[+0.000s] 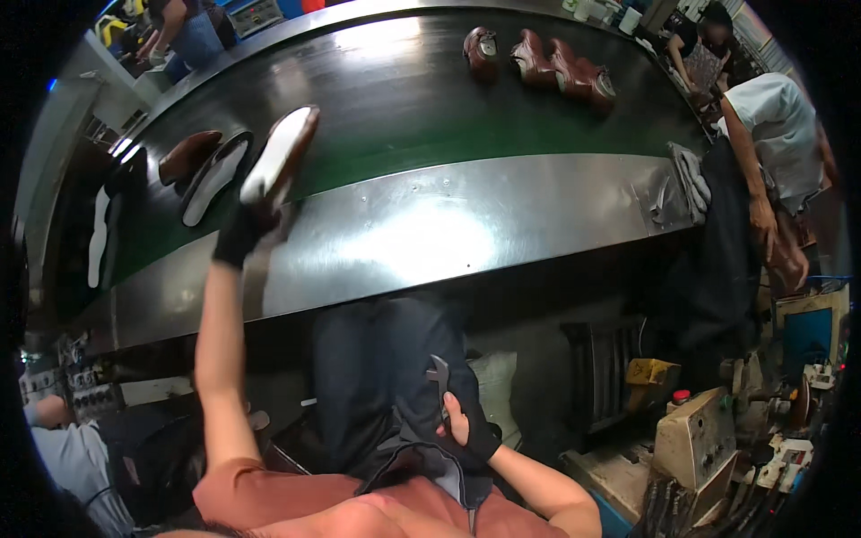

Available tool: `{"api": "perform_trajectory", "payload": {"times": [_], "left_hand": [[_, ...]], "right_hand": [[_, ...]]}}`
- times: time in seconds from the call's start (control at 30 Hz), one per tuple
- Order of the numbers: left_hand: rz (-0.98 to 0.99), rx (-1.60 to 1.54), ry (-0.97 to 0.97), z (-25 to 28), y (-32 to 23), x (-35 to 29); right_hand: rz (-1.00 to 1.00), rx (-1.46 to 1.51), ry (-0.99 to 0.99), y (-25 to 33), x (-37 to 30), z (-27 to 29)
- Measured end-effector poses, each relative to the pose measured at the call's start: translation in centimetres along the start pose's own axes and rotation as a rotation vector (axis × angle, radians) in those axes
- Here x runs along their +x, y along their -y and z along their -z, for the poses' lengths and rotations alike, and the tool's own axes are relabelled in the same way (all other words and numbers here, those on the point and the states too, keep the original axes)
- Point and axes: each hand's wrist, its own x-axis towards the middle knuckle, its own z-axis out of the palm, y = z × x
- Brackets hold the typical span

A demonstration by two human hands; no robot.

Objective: The person uses a hammer and a metal tool to tap and adjust the sole of a shoe held on their lap. They repeatedly pick up shoes from a nearby conveyor belt, perform the tapping action, and place the shoes back on the belt.

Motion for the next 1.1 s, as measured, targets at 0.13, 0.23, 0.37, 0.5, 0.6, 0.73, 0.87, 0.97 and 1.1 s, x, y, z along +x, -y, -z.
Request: {"api": "perform_trajectory", "payload": {"times": [0.13, 0.23, 0.37, 0.5, 0.6, 0.73, 0.87, 0.97, 1.1], "left_hand": [[0.143, -0.820, -0.300, -1.3, -2.6, -13.8], [-0.130, -0.378, -0.306, -3.6, -3.5, -20.7], [-0.460, 0.114, -0.011, -12.2, -13.2, -24.1], [-0.494, 0.516, 0.045, -16.0, -15.5, -23.5], [0.160, -0.186, 0.054, -16.0, -12.1, -21.9], [-0.045, -0.501, 0.114, -17.4, -8.6, -20.8], [-0.099, -0.423, 0.033, -18.7, -12.6, -21.0], [-0.161, -0.451, 0.030, -18.1, -11.8, -21.7], [-0.097, -0.543, -0.008, -17.9, -11.4, -22.2]], "right_hand": [[0.003, 0.086, 0.011, -2.9, 1.2, 0.5], [0.023, 0.031, -0.026, -2.5, 0.4, 0.8], [0.006, -0.077, -0.016, -2.0, -0.1, 1.2], [0.019, -0.179, 0.082, -0.8, -2.1, 1.2], [0.008, -0.219, 0.306, 2.9, -4.1, 0.7], [0.184, -0.196, 0.472, 3.8, -2.9, -0.7], [0.220, -0.119, 0.484, 7.3, 0.0, -3.5], [0.024, -0.022, 0.481, 9.2, -1.2, -4.9], [0.398, -0.424, 0.201, 3.5, 1.4, -7.0]]}}
